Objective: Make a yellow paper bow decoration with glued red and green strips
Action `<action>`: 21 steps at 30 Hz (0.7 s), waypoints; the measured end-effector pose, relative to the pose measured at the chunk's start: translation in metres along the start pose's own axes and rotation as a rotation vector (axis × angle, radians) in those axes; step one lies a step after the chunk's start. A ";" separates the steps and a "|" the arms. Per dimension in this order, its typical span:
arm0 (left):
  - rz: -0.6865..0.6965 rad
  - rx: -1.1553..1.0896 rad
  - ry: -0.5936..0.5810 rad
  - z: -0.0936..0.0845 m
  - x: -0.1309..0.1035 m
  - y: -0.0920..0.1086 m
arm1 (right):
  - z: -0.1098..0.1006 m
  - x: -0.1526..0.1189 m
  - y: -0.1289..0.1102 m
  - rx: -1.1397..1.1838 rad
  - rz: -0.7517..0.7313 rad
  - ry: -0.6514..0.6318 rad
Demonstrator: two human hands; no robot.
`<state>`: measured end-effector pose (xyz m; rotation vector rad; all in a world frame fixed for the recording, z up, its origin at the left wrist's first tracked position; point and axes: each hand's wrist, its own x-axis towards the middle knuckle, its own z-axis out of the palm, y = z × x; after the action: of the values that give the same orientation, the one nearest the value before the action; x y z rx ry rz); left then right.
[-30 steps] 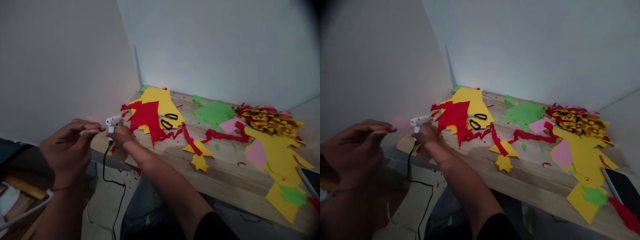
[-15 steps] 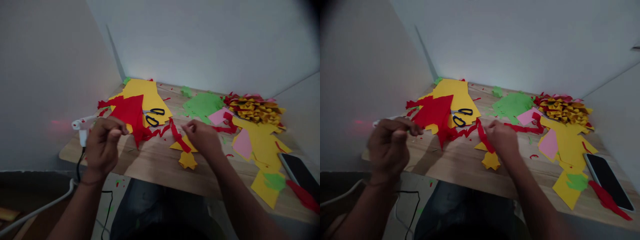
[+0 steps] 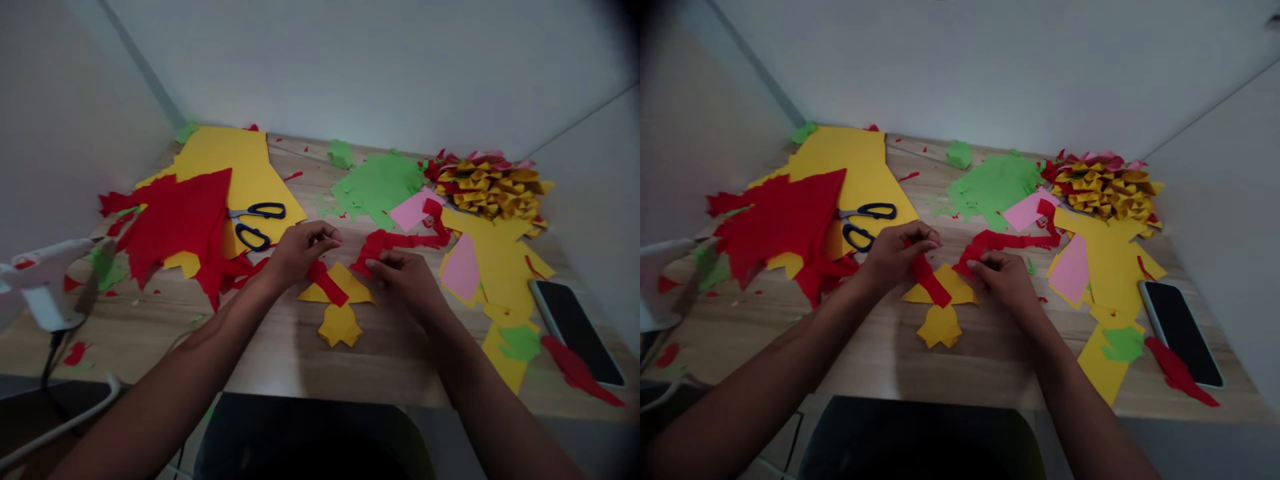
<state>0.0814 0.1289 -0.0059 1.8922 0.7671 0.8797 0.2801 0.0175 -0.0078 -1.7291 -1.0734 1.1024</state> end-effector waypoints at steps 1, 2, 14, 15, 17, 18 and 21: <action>-0.015 0.009 -0.012 -0.002 -0.002 -0.002 | 0.001 -0.004 -0.001 0.057 0.028 -0.022; -0.023 0.022 -0.031 -0.004 -0.003 -0.004 | 0.003 -0.007 -0.002 0.094 0.061 -0.050; 0.157 0.346 -0.219 -0.006 -0.012 -0.007 | 0.026 -0.024 0.007 -0.292 -0.075 -0.007; 0.174 0.371 -0.230 -0.006 -0.013 -0.006 | 0.027 -0.023 0.008 -0.314 -0.079 -0.002; 0.190 0.392 -0.250 -0.007 -0.014 -0.002 | 0.028 -0.022 0.009 -0.357 -0.091 0.007; 0.176 0.392 -0.255 -0.008 -0.016 0.000 | 0.028 -0.023 0.010 -0.373 -0.097 0.012; 0.101 0.415 -0.259 -0.008 -0.028 0.009 | 0.029 -0.024 0.012 -0.403 -0.118 0.024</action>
<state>0.0608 0.1064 -0.0030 2.3716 0.7390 0.5441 0.2498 -0.0033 -0.0210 -1.9494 -1.4376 0.8281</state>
